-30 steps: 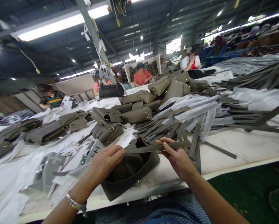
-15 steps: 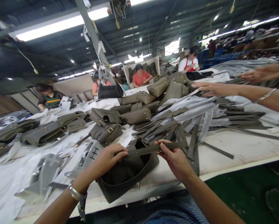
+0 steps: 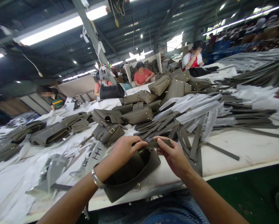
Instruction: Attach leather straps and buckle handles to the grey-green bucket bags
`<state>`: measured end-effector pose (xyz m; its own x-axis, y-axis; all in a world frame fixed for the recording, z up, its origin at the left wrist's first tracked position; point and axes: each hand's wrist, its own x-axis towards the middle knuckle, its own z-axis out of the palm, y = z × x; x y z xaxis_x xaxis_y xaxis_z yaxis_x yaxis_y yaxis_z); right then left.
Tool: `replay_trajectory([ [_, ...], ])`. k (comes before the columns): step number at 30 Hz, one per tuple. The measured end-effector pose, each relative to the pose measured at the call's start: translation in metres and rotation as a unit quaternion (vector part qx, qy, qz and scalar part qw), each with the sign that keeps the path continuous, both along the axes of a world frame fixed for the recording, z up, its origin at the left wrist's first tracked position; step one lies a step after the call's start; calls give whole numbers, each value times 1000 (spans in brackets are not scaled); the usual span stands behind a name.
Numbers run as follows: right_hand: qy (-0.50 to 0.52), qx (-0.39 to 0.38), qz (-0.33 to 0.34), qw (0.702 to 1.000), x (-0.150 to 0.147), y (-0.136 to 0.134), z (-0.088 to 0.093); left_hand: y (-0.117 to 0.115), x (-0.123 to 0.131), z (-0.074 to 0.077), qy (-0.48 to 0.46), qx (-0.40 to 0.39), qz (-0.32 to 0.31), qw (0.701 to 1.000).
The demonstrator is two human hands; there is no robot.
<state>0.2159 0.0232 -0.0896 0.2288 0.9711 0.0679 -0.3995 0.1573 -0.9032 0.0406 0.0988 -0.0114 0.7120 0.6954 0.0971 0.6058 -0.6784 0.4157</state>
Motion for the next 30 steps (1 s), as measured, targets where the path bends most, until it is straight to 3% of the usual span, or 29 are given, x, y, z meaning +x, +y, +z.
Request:
replay_trajectory([
  [3, 63, -19, 13, 998, 2, 5, -9, 2, -2, 0, 8, -8, 14, 1000],
  [7, 98, -11, 83, 992, -6, 12, -9, -2, 9, 3, -4, -50, -22, 999],
  [10, 102, 7, 66, 993, 0, 19, -13, 1, 12, 6, -3, -57, 7, 998],
  [13, -39, 21, 4, 999, 11, 26, -27, 10, 5, 5, 16, -84, 35, 996],
  [17, -258, 92, 4, 962, 15, 31, -46, 18, -5, 2, 40, -138, 55, 988],
  [25, -352, 171, 73, 917, 25, 38, -46, 14, -8, 7, 53, -197, 89, 975],
  [30, -383, 187, 57, 903, 23, 39, -47, 9, -10, 8, 67, -152, 78, 983],
])
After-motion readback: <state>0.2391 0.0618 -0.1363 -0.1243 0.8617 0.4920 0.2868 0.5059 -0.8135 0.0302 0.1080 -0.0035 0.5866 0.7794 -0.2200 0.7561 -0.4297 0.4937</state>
